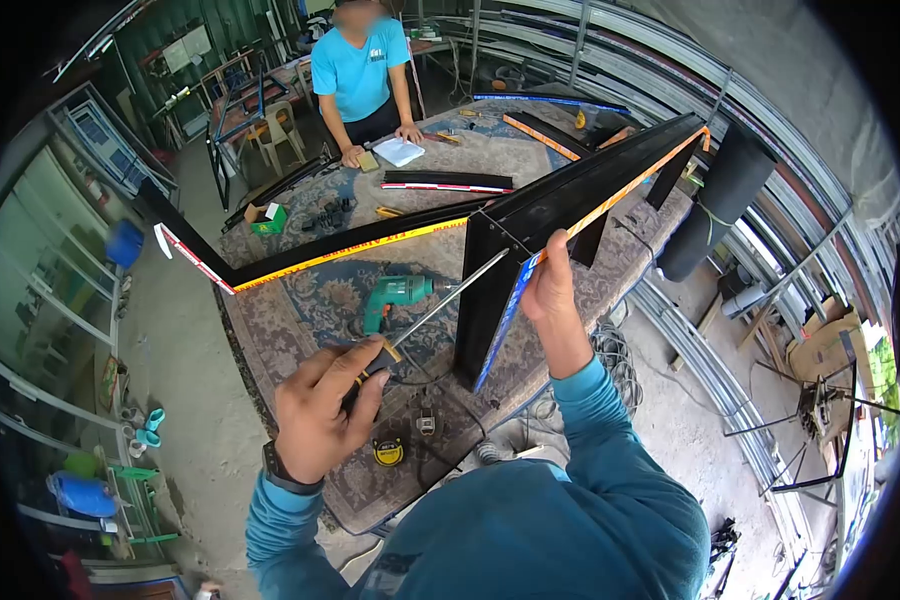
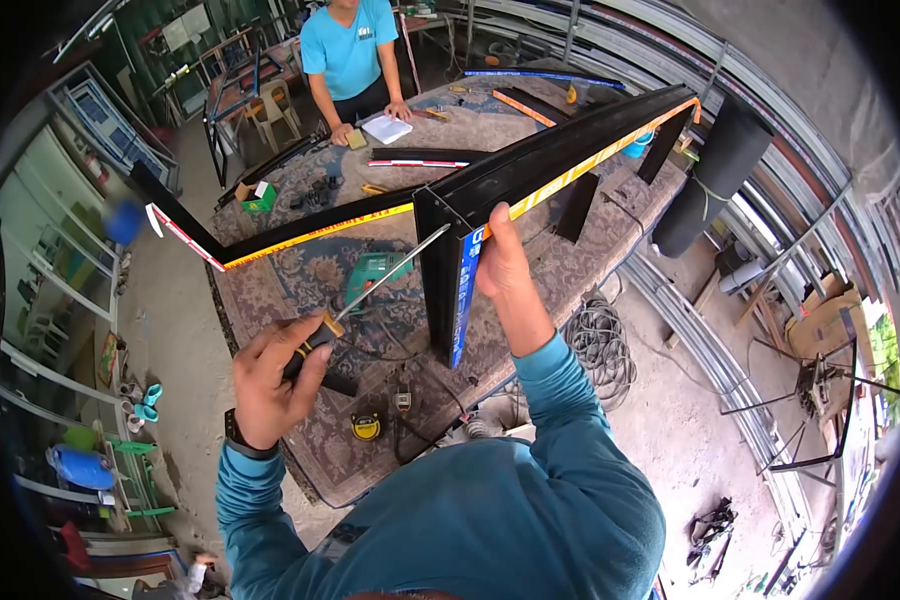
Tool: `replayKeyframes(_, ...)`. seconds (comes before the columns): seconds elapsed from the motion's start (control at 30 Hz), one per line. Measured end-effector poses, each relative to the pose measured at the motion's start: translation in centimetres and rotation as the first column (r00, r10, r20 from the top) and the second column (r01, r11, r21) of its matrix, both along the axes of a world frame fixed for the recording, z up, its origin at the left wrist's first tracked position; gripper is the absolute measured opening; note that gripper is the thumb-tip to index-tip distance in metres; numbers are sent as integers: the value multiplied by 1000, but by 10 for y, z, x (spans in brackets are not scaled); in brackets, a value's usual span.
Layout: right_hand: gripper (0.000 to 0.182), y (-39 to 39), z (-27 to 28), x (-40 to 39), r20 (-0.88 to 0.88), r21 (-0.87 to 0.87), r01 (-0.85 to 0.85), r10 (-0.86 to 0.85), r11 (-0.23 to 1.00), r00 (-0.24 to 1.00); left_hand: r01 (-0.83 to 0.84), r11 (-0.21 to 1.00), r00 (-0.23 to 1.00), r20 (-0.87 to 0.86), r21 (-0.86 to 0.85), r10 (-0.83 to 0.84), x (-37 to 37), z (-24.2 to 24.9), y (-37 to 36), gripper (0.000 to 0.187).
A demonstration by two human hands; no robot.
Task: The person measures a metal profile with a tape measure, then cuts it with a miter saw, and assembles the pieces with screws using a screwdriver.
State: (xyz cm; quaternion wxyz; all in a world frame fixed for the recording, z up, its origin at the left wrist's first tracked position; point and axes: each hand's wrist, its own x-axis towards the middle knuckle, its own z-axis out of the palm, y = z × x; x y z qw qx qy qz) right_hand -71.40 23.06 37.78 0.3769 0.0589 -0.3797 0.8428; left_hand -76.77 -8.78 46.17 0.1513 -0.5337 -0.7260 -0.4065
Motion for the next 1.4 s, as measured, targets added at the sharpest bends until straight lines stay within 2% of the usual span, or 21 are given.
replayKeyframes(0.07,71,0,1,2,59,-16,6,-5,1000,998,4,999,1000,5,-33,-4,6,5,2,33)
replayKeyframes(0.1,61,-2,5,2,20,-22,-7,8,1000,1000,6,999,1000,6,-49,-6,8,7,2,32)
replayKeyframes(0.2,57,-4,11,5,24,-21,-31,31,999,999,-3,999,1000,-11,-37,3,10,7,7,33)
replayKeyframes(0.3,54,1,6,6,44,-41,-58,60,997,997,-21,999,999,-38,-33,20,14,8,10,34)
replayKeyframes(0.4,54,-2,10,3,60,-86,-22,27,996,998,-54,992,998,-32,-110,51,19,19,6,33)
replayKeyframes(0.53,51,1,11,2,31,-128,-75,80,989,996,-71,996,994,-92,-50,67,19,22,10,36)
replayKeyframes(0.6,55,-1,11,4,152,-233,-15,51,972,987,-68,996,993,-98,-65,61,23,22,10,34)
replayKeyframes(0.63,50,5,4,2,79,-302,-118,148,946,986,-49,997,994,-101,-66,42,24,21,12,34)
replayKeyframes(0.67,54,-1,8,3,138,-310,-25,71,951,988,-76,993,994,-85,-95,68,29,21,14,33)
replayKeyframes(0.73,60,-2,20,10,94,-225,-188,213,956,972,-52,996,997,-60,-78,47,28,16,17,32)
replayKeyframes(0.8,58,-3,20,6,100,-238,-96,123,966,987,-49,994,997,-68,-93,43,29,17,17,31)
replayKeyframes(0.93,59,-2,23,10,53,-227,-152,168,962,984,-81,993,992,-107,-82,72,32,20,18,31)
replayKeyframes(1.0,53,-6,28,7,64,-265,-34,53,964,997,-73,994,990,-123,-79,63,32,23,19,32)
replayKeyframes(1.07,53,-1,26,10,-3,-237,-218,223,947,975,-94,993,988,-131,-78,83,31,23,13,33)
replayKeyframes(1.17,50,-3,27,7,14,-174,-73,77,982,997,-100,993,987,-134,-67,90,27,20,11,35)
replayKeyframes(1.4,50,-2,25,5,13,-142,-40,42,989,999,-84,993,987,-143,-85,72,27,21,8,33)
